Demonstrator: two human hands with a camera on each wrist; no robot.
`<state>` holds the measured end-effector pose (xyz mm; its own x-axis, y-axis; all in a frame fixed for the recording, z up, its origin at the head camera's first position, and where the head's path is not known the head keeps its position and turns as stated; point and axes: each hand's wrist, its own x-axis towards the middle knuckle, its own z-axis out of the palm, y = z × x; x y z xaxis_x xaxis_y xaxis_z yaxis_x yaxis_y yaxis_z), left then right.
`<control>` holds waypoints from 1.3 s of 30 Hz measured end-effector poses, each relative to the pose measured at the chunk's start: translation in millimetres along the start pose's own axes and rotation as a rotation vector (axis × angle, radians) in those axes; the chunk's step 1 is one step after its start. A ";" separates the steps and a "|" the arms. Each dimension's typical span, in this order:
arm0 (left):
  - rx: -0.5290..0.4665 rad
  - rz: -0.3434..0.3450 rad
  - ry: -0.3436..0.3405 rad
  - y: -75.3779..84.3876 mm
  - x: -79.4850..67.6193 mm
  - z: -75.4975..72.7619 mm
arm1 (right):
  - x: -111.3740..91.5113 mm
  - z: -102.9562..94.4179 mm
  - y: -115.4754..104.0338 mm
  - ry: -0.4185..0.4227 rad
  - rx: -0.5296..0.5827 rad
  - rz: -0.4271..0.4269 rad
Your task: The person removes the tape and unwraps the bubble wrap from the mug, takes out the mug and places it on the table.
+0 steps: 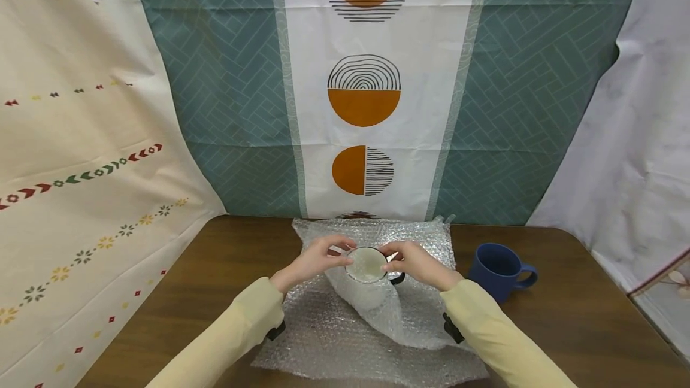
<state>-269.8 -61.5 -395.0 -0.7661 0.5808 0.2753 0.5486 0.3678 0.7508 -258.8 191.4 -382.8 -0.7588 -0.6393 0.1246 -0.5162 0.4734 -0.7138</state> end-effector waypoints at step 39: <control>0.090 0.113 0.131 4.4 0.2 -8.8 | -2.1 1.0 5.3 0.007 0.078 -0.005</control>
<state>-270.4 -66.1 -386.4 -0.7317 0.5249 0.4349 0.6569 0.3726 0.6554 -259.5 194.7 -387.6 -0.7590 -0.6372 0.1335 -0.4881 0.4212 -0.7644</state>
